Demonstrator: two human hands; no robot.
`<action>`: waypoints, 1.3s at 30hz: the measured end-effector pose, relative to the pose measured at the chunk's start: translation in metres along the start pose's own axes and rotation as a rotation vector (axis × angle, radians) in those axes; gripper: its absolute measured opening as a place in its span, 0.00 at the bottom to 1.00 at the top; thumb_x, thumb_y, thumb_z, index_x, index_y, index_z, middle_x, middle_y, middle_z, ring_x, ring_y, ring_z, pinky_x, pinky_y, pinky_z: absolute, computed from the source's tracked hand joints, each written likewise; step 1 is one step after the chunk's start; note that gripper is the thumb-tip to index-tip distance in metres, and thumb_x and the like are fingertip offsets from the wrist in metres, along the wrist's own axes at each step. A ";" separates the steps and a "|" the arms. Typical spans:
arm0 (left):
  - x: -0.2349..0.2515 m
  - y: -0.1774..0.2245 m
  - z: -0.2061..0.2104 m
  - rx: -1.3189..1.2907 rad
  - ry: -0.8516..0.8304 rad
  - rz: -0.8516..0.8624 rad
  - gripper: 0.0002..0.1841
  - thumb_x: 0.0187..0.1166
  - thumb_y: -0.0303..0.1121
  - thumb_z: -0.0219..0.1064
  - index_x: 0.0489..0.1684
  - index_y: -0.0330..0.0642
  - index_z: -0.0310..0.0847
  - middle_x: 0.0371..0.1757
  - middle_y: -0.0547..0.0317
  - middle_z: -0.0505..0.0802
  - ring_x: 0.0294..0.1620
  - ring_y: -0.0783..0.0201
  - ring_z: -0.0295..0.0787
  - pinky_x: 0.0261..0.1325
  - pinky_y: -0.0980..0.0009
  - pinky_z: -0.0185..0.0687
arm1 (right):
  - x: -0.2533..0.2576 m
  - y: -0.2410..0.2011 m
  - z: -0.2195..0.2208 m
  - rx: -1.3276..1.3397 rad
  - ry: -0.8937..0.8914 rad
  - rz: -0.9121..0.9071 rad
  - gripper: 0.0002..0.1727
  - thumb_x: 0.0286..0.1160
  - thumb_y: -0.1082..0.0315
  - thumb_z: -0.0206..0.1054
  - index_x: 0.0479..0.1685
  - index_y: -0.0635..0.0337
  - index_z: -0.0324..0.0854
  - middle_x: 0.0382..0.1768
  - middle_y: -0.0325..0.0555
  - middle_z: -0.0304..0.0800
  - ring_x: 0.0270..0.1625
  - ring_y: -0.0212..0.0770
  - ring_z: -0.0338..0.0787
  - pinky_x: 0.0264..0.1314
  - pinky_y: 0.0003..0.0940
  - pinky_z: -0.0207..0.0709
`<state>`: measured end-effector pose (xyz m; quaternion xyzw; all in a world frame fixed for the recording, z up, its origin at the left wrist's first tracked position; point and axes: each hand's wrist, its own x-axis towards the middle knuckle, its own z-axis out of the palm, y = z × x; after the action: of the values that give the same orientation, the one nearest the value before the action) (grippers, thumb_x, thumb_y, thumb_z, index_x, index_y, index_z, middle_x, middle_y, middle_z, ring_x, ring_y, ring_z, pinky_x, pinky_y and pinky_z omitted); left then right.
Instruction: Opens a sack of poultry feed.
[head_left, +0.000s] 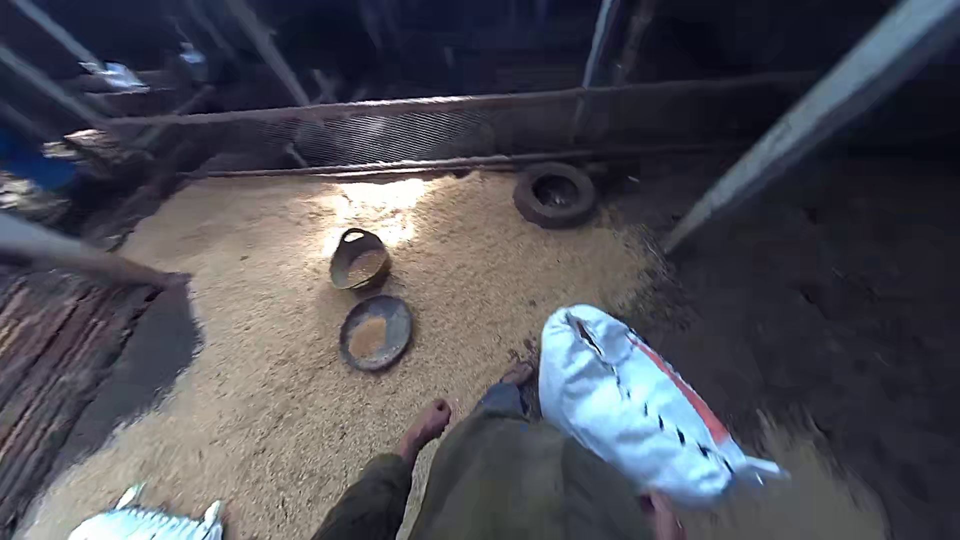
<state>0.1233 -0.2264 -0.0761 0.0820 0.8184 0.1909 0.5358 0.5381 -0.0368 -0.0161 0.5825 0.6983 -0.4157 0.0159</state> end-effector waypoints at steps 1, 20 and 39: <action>-0.003 0.012 0.000 0.011 0.009 0.029 0.19 0.93 0.37 0.51 0.65 0.29 0.79 0.51 0.38 0.89 0.44 0.51 0.85 0.52 0.52 0.81 | 0.004 0.019 0.008 0.062 0.008 0.025 0.15 0.82 0.77 0.58 0.59 0.76 0.85 0.60 0.71 0.88 0.67 0.65 0.87 0.76 0.58 0.74; -0.005 0.274 0.105 0.632 -0.182 1.128 0.17 0.86 0.36 0.64 0.60 0.31 0.86 0.59 0.38 0.91 0.61 0.46 0.89 0.70 0.47 0.81 | -0.028 0.000 -0.078 0.374 0.021 0.249 0.17 0.88 0.68 0.59 0.68 0.68 0.82 0.61 0.61 0.90 0.61 0.53 0.91 0.69 0.52 0.82; 0.034 0.307 0.151 0.553 -0.278 0.777 0.17 0.88 0.34 0.57 0.54 0.25 0.82 0.54 0.32 0.87 0.58 0.41 0.87 0.66 0.45 0.79 | 0.175 -0.111 -0.017 0.163 -0.073 0.256 0.17 0.87 0.63 0.62 0.60 0.66 0.87 0.62 0.62 0.87 0.69 0.55 0.85 0.79 0.48 0.72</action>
<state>0.2252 0.0992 -0.0351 0.5448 0.6680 0.1395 0.4874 0.3984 0.1156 -0.0315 0.6508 0.5811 -0.4865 0.0467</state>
